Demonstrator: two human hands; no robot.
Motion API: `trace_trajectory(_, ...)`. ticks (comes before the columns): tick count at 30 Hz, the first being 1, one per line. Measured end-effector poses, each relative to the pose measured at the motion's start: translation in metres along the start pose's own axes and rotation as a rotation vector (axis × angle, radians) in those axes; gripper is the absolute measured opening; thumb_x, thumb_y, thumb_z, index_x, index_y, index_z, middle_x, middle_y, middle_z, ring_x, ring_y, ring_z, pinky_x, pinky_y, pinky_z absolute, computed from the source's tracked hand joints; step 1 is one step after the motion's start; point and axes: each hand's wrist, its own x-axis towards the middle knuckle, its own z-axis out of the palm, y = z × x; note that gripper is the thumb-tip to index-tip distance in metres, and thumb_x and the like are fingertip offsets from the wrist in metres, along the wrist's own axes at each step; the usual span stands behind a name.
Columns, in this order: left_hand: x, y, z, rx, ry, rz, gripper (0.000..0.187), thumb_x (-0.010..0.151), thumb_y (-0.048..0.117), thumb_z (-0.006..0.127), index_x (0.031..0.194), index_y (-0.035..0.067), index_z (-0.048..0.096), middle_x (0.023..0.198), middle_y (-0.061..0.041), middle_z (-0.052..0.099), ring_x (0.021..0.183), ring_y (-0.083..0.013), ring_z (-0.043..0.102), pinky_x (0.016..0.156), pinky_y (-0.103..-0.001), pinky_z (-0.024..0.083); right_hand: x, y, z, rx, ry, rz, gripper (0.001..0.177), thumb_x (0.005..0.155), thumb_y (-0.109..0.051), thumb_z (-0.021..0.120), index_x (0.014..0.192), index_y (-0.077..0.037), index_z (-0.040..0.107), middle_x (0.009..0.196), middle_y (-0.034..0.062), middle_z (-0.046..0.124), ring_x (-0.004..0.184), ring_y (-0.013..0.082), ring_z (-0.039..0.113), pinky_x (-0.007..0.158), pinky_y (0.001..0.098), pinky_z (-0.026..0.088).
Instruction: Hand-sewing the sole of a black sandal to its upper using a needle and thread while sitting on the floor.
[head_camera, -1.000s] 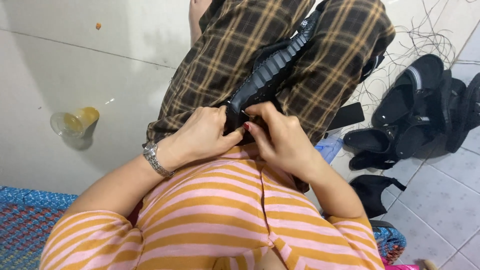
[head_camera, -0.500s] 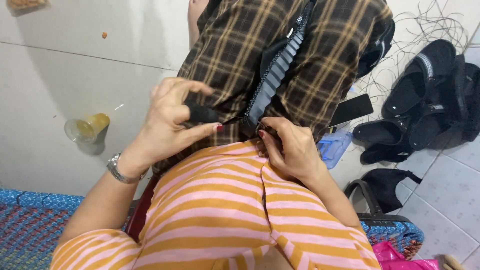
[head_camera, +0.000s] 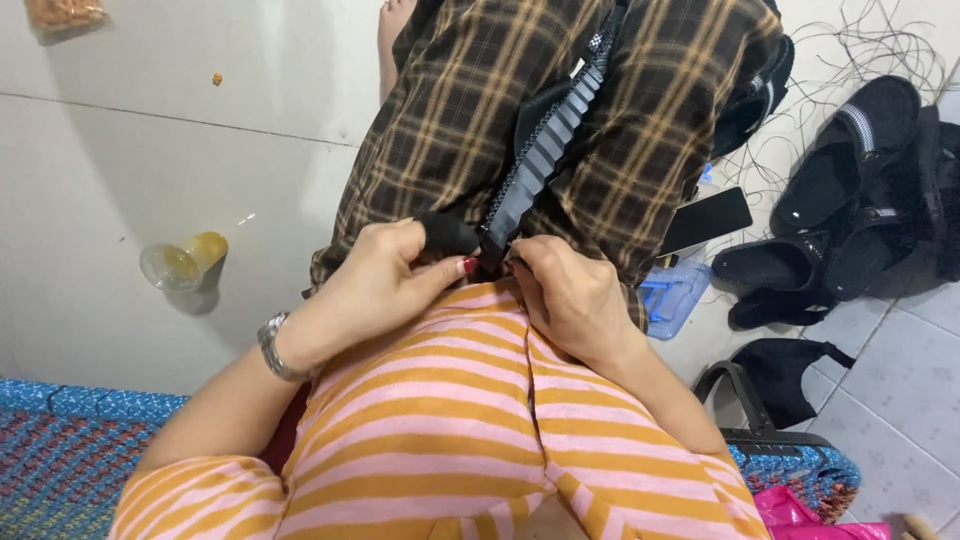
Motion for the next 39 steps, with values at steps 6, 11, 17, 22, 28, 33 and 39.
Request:
trace_trajectory(6, 0.012, -0.052, 0.033, 0.529, 0.379, 0.637, 0.036, 0.084, 0.032, 0.087, 0.100, 0.004, 0.071, 0.082, -0.007, 0.057, 0.074, -0.0285, 0.066, 0.065, -0.037, 0.056, -0.009, -0.005, 0.001, -0.260, -0.077, -0.031, 0.021, 0.096, -0.011, 0.058, 0.118, -0.011, 0.059, 0.082, 0.0058, 0.060, 0.058, 0.0267, 0.068, 0.049, 0.0382, 0.056)
trace_trajectory(11, 0.010, -0.070, 0.050, 0.518, 0.392, 0.699, 0.039, 0.081, 0.036, 0.086, 0.101, 0.006, 0.071, 0.089, -0.006, 0.058, 0.077, -0.0269, 0.065, 0.067, -0.036, 0.056, -0.022, -0.019, -0.018, -0.421, -0.202, 0.015, 0.024, 0.096, -0.016, 0.054, 0.119, -0.018, 0.061, 0.074, 0.0005, 0.050, 0.051, 0.0216, 0.064, 0.044, 0.0356, 0.054)
trace_trajectory(17, 0.010, -0.074, 0.064, 0.351, 0.490, 0.671, 0.043, 0.083, 0.029, 0.084, 0.106, 0.002, 0.061, 0.089, -0.010, 0.056, 0.077, -0.0324, 0.065, 0.072, -0.040, 0.057, -0.043, -0.020, -0.037, -0.489, -0.325, 0.104, 0.047, 0.091, -0.028, 0.061, 0.138, -0.026, 0.058, 0.077, 0.0013, 0.055, 0.049, 0.0218, 0.065, 0.044, 0.0387, 0.053)
trace_trajectory(22, 0.001, -0.049, 0.042, 0.360, 0.438, 0.655, 0.030, 0.084, 0.014, 0.083, 0.104, 0.000, 0.066, 0.092, -0.012, 0.062, 0.081, -0.0351, 0.068, 0.069, -0.039, 0.057, -0.050, -0.010, -0.053, -0.103, -0.339, 0.154, 0.038, 0.096, -0.017, 0.050, 0.132, -0.016, 0.060, 0.086, 0.0107, 0.061, 0.067, 0.0359, 0.068, 0.055, 0.0461, 0.055)
trace_trajectory(28, 0.009, -0.047, 0.036, 0.391, 0.438, 0.767, 0.017, 0.088, 0.003, 0.073, 0.103, -0.001, 0.067, 0.081, -0.014, 0.060, 0.070, -0.0388, 0.065, 0.060, -0.043, 0.055, -0.046, 0.022, -0.043, 0.148, -0.198, 0.149, 0.017, 0.095, -0.015, 0.057, 0.108, -0.014, 0.069, 0.085, 0.0044, 0.065, 0.070, 0.0305, 0.068, 0.062, 0.0395, 0.055)
trace_trajectory(33, 0.011, -0.046, 0.039, 0.391, 0.440, 0.775, 0.019, 0.087, 0.001, 0.073, 0.105, 0.000, 0.068, 0.079, -0.012, 0.061, 0.066, -0.0359, 0.065, 0.055, -0.042, 0.054, -0.044, 0.019, -0.038, -0.153, -0.210, 0.104, 0.015, 0.097, -0.018, 0.058, 0.108, -0.020, 0.068, 0.083, 0.0004, 0.061, 0.067, 0.0268, 0.067, 0.060, 0.0382, 0.054)
trace_trajectory(39, 0.012, -0.039, 0.040, 0.425, 0.459, 0.784, 0.013, 0.087, 0.003, 0.074, 0.098, 0.000, 0.067, 0.075, -0.011, 0.056, 0.063, -0.0343, 0.062, 0.054, -0.039, 0.053, -0.042, 0.022, -0.017, 0.573, -0.031, 0.212, 0.016, 0.093, -0.016, 0.063, 0.104, -0.005, 0.069, 0.077, 0.0100, 0.067, 0.059, 0.0318, 0.064, 0.055, 0.0366, 0.053)
